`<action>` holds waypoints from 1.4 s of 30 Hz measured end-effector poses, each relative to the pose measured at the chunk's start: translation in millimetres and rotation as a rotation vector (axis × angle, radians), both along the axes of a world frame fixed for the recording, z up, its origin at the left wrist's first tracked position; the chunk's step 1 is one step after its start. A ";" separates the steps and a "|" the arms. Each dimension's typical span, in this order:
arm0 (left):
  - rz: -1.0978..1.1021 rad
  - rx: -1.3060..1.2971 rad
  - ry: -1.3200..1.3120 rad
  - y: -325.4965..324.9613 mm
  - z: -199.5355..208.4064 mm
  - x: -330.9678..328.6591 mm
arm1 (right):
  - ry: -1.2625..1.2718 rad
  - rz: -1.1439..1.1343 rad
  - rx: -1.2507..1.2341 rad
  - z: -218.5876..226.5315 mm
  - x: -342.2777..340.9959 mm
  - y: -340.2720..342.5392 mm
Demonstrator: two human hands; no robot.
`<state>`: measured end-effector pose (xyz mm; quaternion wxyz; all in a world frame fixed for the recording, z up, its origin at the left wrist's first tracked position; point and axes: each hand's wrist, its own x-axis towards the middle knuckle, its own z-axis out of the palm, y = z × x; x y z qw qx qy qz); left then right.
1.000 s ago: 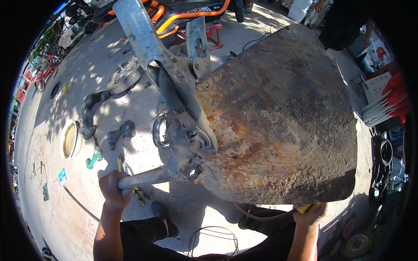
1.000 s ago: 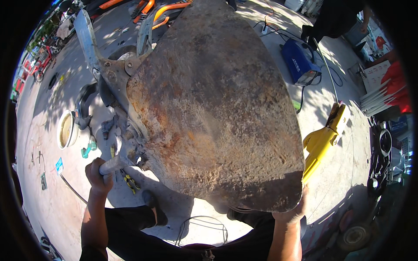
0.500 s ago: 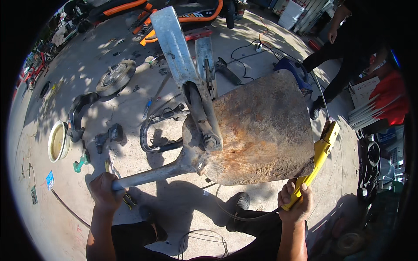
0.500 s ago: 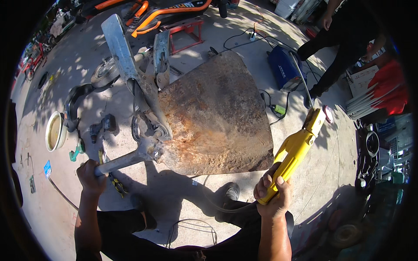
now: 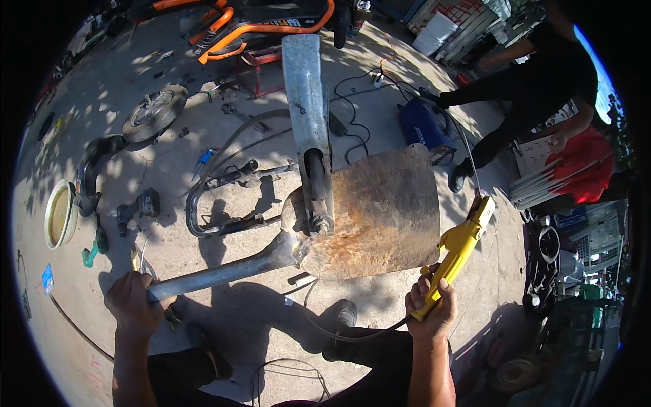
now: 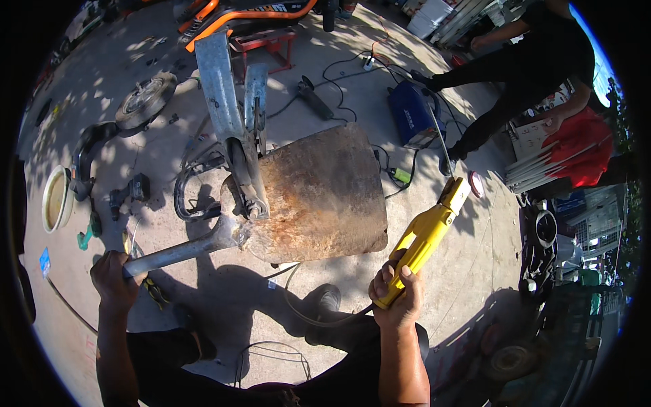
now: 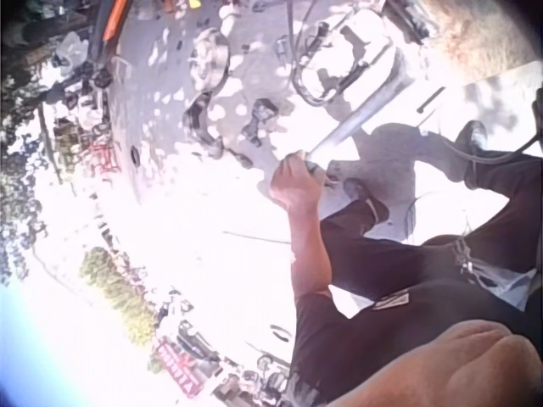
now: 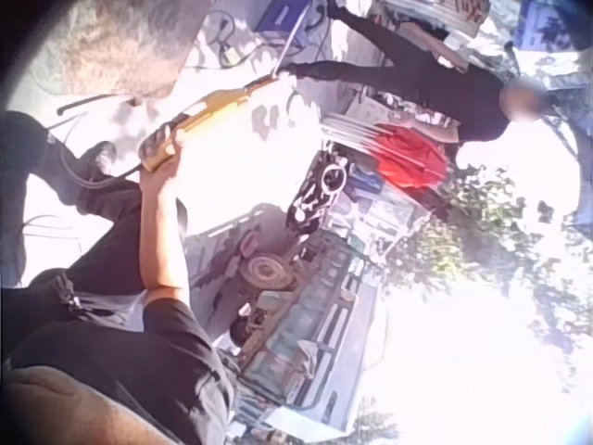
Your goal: The person sits on the ground and welds a metal shovel head to a metal frame using a yellow welding gun. They briefly pet a dog that approaches, then reposition the shovel and continue welding the joint.
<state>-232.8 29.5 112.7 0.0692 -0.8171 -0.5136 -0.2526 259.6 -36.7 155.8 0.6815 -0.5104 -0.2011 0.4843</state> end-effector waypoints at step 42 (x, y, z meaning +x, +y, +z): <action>0.415 -1.013 -1.085 -16.6 5.9 47.7 | 0.170 0.099 -0.018 1.4 -6.4 10.9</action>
